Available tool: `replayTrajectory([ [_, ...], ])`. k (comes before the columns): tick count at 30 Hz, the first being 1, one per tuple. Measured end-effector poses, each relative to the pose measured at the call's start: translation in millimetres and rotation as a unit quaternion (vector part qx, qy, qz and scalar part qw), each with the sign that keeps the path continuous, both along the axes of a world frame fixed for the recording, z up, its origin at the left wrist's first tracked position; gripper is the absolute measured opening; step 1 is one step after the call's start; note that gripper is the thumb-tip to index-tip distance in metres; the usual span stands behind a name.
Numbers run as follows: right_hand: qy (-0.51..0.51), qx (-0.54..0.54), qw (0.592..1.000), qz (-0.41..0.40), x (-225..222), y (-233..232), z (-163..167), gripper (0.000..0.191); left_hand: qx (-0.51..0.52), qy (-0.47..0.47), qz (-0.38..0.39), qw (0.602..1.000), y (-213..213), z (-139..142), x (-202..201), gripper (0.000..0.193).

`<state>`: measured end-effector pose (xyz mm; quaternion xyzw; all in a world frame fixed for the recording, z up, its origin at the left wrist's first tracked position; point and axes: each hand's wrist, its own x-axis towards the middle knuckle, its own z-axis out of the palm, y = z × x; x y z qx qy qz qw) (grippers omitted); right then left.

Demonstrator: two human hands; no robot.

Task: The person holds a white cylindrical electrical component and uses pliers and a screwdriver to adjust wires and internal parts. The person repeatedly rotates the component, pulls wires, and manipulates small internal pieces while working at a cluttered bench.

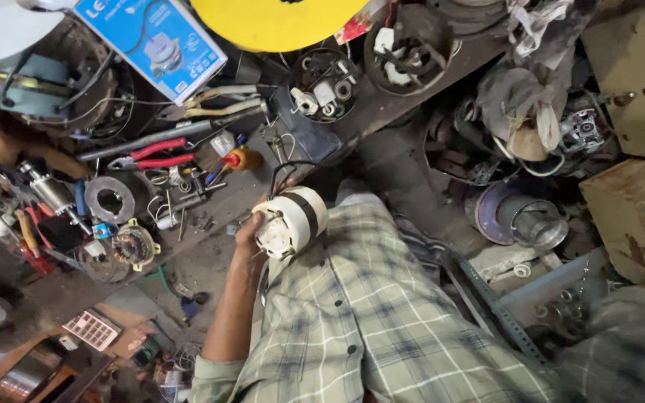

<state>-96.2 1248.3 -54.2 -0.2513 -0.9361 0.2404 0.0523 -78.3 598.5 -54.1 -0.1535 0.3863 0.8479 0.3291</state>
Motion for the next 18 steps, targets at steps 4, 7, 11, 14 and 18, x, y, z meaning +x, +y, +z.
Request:
replayTrajectory([
  [4,0.031,-0.011,0.998,0.06,-41,-46,17,0.041,0.026,-0.001,0.029,0.999,-30,12,2,0.107],
  [7,0.061,-0.015,0.993,0.104,-72,-97,50,0.039,0.05,-0.007,0.051,0.997,-62,20,9,0.106],
  [11,0.095,-0.016,0.979,0.182,-116,-194,96,0.038,0.051,0.042,0.092,0.994,-129,24,50,0.104],
  [14,0.1,-0.028,0.962,0.253,-156,-288,102,0.037,0.08,-0.005,0.181,0.98,-192,13,98,0.093],
  [18,0.099,-0.024,0.933,0.345,-201,-404,111,0.035,0.081,-0.11,0.338,0.931,-272,-11,160,0.079],
])
